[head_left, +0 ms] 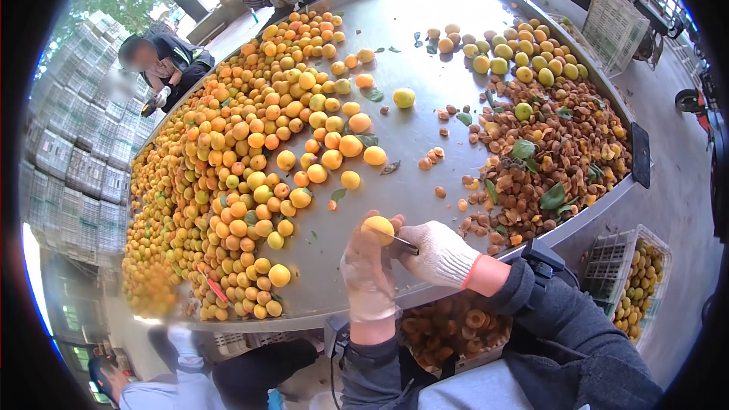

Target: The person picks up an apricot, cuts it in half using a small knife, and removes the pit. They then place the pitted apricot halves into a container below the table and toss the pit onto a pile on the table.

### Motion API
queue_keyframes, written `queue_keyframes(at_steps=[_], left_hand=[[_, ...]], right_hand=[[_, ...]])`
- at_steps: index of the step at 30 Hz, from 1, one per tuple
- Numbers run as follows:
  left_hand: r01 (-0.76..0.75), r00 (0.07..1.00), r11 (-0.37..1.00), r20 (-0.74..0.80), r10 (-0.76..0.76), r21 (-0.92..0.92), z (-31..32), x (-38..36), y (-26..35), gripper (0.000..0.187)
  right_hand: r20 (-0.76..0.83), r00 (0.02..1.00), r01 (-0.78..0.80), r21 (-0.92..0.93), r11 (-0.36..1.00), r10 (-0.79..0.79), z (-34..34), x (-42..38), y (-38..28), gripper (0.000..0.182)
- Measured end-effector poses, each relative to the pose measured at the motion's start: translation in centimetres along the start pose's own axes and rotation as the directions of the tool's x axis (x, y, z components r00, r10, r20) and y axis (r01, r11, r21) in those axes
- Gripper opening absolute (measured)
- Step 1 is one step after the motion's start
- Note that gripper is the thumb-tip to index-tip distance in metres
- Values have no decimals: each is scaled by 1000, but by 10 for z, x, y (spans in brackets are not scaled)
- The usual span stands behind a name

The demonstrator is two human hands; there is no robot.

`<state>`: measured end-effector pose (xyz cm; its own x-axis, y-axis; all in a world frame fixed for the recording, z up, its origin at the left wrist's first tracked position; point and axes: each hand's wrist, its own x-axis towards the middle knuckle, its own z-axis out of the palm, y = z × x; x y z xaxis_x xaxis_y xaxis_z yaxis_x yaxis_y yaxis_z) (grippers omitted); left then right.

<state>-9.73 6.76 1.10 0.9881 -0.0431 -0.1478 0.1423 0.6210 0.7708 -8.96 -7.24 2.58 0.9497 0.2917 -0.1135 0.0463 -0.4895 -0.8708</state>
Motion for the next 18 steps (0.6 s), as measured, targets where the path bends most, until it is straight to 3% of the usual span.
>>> queue_keyframes(at_steps=[4,7,8,10,11,13,14,15,16,17,18], left_hand=[[-98,992,966,-55,115,241,15,-7,4,45],[-125,991,939,2,131,319,17,-10,2,49],[-127,991,940,3,133,316,18,-9,2,49],[-50,998,996,35,47,77,17,-6,3,47],[-49,998,996,38,46,77,15,-6,3,47],[-41,998,953,50,27,299,13,-5,4,44],[-40,998,954,49,27,297,14,-6,7,44],[-207,978,755,134,158,623,17,-8,12,44],[-342,935,424,260,241,839,18,-9,15,44],[-341,936,425,259,241,839,16,-9,15,44],[-437,885,263,359,295,860,13,-8,15,46]], right_hand=[[16,1000,13,98,995,-15,2,-1,3,28],[-23,999,34,145,989,-31,-1,-2,1,27],[-49,997,62,127,990,-56,-2,-3,0,27],[-75,994,91,105,990,-83,-2,-4,1,26],[-89,992,95,75,993,-88,-1,-4,4,26],[-99,991,97,42,994,-93,-1,-4,5,25],[-80,993,90,48,995,-86,-4,-5,5,24],[-59,995,82,54,995,-79,-5,-5,5,24],[-57,995,81,52,995,-78,-5,-5,7,24],[-22,998,63,78,995,-61,-4,-4,9,25],[13,999,43,103,994,-45,-3,-3,11,26]])
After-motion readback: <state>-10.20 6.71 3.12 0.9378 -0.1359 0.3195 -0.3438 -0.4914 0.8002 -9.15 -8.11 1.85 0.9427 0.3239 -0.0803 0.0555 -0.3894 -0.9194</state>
